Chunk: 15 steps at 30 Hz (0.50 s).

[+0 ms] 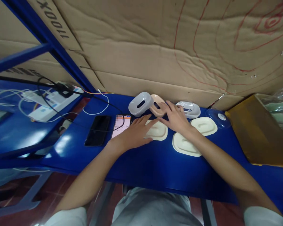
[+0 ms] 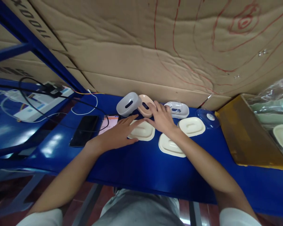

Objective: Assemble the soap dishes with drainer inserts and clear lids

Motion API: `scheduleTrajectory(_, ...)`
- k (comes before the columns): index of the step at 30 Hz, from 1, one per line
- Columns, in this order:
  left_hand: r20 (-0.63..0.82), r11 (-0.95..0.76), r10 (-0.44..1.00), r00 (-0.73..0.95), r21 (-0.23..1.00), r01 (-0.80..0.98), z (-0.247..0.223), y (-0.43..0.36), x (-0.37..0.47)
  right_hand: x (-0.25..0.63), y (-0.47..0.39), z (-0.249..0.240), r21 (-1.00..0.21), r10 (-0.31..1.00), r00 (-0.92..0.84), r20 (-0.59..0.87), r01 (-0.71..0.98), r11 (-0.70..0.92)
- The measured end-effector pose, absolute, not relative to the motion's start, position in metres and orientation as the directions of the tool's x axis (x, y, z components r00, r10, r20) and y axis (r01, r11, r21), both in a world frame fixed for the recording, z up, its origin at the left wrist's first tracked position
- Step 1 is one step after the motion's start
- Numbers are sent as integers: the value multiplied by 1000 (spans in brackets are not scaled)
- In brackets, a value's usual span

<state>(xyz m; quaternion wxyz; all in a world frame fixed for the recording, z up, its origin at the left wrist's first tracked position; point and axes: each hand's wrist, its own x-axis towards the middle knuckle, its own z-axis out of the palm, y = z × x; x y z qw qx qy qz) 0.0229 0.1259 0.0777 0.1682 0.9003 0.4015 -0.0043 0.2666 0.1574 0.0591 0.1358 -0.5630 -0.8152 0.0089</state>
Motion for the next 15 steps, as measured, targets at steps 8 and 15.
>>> scheduleTrajectory(8,-45,-702,679,733,253,666,68,109,23,275,164,75,-272,920,-264,289,899,343)
scheduleTrajectory(15,-64,-654,726,685,244,716,63,111,20,346,82,78,-330,842,-95,531,892,308)
